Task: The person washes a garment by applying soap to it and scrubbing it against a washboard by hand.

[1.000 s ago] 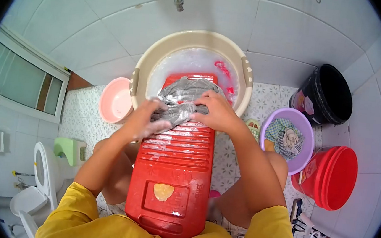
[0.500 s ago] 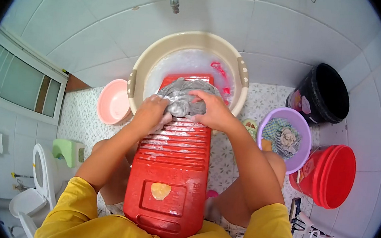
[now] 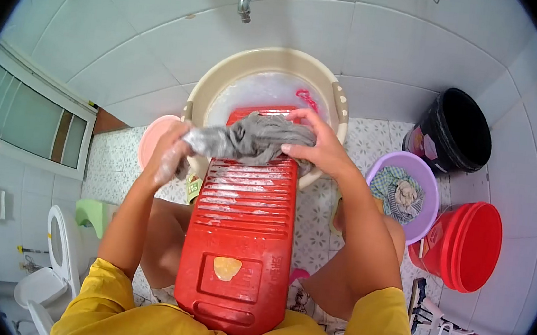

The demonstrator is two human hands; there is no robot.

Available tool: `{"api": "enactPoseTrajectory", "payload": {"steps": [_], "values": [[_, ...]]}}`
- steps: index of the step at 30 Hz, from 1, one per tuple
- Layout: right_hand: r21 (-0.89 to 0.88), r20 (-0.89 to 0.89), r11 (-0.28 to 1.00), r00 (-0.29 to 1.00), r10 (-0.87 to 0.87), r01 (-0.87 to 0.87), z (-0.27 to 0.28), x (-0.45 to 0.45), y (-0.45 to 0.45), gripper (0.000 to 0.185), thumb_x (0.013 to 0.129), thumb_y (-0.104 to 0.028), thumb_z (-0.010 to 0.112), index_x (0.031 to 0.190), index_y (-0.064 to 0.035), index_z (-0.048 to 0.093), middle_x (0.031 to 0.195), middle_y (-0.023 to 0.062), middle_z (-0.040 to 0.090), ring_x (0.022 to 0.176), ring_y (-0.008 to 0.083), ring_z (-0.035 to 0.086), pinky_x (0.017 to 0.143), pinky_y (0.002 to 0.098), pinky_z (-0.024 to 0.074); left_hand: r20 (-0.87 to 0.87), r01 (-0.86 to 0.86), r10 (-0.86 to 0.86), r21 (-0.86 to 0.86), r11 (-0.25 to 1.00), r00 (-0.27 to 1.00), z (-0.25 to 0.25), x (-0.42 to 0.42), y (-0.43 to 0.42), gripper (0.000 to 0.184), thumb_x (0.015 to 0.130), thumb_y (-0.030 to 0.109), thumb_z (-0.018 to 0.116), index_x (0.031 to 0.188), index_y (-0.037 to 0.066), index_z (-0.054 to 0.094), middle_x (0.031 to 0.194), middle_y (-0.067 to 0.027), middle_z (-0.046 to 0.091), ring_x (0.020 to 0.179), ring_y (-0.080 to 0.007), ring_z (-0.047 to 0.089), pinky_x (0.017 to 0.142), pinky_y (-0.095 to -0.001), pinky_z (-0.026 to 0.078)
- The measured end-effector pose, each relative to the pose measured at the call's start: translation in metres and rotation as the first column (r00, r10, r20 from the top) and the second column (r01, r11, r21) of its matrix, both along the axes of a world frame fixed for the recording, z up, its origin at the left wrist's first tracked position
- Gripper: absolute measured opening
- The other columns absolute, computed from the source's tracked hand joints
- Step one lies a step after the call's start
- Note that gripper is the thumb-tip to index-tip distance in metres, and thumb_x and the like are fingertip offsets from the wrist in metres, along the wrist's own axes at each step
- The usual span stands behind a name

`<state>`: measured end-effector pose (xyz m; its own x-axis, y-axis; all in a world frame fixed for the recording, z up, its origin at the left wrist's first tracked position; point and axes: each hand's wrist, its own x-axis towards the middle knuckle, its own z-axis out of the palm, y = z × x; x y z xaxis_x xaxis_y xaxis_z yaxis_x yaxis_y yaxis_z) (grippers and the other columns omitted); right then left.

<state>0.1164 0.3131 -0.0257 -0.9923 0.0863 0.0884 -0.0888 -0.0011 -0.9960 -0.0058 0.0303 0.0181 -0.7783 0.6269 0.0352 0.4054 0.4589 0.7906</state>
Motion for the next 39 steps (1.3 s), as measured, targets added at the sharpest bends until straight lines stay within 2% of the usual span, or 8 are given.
{"api": "enactPoseTrajectory", "payload": {"steps": [5,9,12,14,17,25,34,39], "values": [[0.212,0.189,0.934,0.95,0.249,-0.287,-0.013,-0.003,-0.004,0.02,0.081,-0.019,0.067,0.094,-0.005,0.06,0.083,-0.0001,0.058,0.078,0.008,0.052,0.068,0.0249,0.0427,0.18,0.002,0.009,-0.059,0.998,0.984,-0.002,0.029,0.004,0.026,0.074,0.015,0.051,0.098,0.004,0.054,0.092,-0.0172,0.051,0.085,-0.0305,0.054,0.077,-0.0392,0.044],[0.256,0.243,0.919,0.94,0.238,-0.299,-0.016,-0.006,-0.018,0.025,0.081,-0.025,0.067,0.085,-0.0006,0.064,0.073,0.0041,0.058,0.072,0.0125,0.054,0.066,0.0288,0.0428,-0.314,0.138,-0.172,-0.128,0.982,0.934,-0.021,0.055,0.036,0.042,0.077,0.031,0.066,0.11,0.008,0.054,0.106,-0.02,0.052,0.103,-0.0363,0.052,0.089,-0.0439,0.042],[0.543,0.19,0.821,0.978,0.084,-0.176,-0.036,-0.013,-0.021,0.024,0.08,-0.022,0.065,0.083,0.0018,0.063,0.075,0.0122,0.06,0.074,0.026,0.059,0.069,0.0365,0.045,-0.331,0.108,-0.225,-0.338,0.935,0.916,-0.053,0.057,0.073,0.037,0.079,0.027,0.064,0.107,0.005,0.054,0.109,-0.0204,0.05,0.102,-0.0371,0.051,0.086,-0.0443,0.042],[0.682,-0.305,0.648,0.938,-0.168,0.338,-0.06,-0.019,-0.021,0.027,0.078,-0.025,0.063,0.078,0.0018,0.064,0.081,0.0187,0.063,0.075,0.0354,0.059,0.074,0.0404,0.0476,-0.575,-0.058,-0.212,-0.414,0.908,0.79,-0.073,0.035,0.092,0.033,0.083,0.024,0.06,0.108,0.004,0.054,0.114,-0.0221,0.048,0.1,-0.0392,0.051,0.085,-0.0447,0.043],[0.745,-0.223,0.562,0.928,-0.298,0.359,-0.07,-0.022,-0.022,0.03,0.079,-0.028,0.061,0.078,0.0023,0.064,0.078,0.02,0.06,0.076,0.0377,0.059,0.075,0.0434,0.0479,-0.523,0.037,-0.212,-0.325,0.945,0.825,-0.09,0.0,0.106,0.029,0.084,0.021,0.057,0.107,0.003,0.055,0.11,-0.0236,0.049,0.098,-0.0381,0.052,0.081,-0.0445,0.044],[0.677,-0.039,0.736,0.999,0.005,0.023,-0.037,-0.012,-0.039,0.026,0.076,-0.026,0.062,0.074,-0.0005,0.059,0.077,0.0201,0.06,0.076,0.0383,0.058,0.073,0.0463,0.0472,-0.613,0.356,-0.518,-0.377,0.855,0.597,-0.04,0.063,0.044,0.021,0.071,0.021,0.066,0.086,0.007,0.064,0.093,-0.0145,0.055,0.084,-0.0313,0.054,0.073,-0.0421,0.046],[0.803,-0.276,0.429,0.896,-0.349,0.414,-0.057,-0.019,-0.042,0.021,0.079,-0.02,0.059,0.081,0.0008,0.06,0.091,0.0211,0.06,0.091,0.0375,0.055,0.079,0.0451,0.0474,-0.631,-0.055,-0.334,-0.513,0.856,0.7,-0.079,0.022,0.122,0.023,0.08,0.022,0.056,0.078,0.002,0.068,0.091,-0.0153,0.058,0.09,-0.0319,0.056,0.073,-0.0433,0.048],[0.72,0.045,0.688,0.984,-0.174,0.089,-0.044,-0.017,-0.042,0.023,0.081,-0.024,0.056,0.081,-0.0017,0.061,0.077,0.0208,0.063,0.077,0.0383,0.062,0.07,0.0495,0.0484,-0.723,0.267,-0.489,-0.409,0.872,0.489,-0.041,0.081,0.065,0.016,0.073,0.018,0.063,0.07,0.002,0.062,0.082,-0.0134,0.055,0.085,-0.0294,0.055,0.067,-0.041,0.045]]}}
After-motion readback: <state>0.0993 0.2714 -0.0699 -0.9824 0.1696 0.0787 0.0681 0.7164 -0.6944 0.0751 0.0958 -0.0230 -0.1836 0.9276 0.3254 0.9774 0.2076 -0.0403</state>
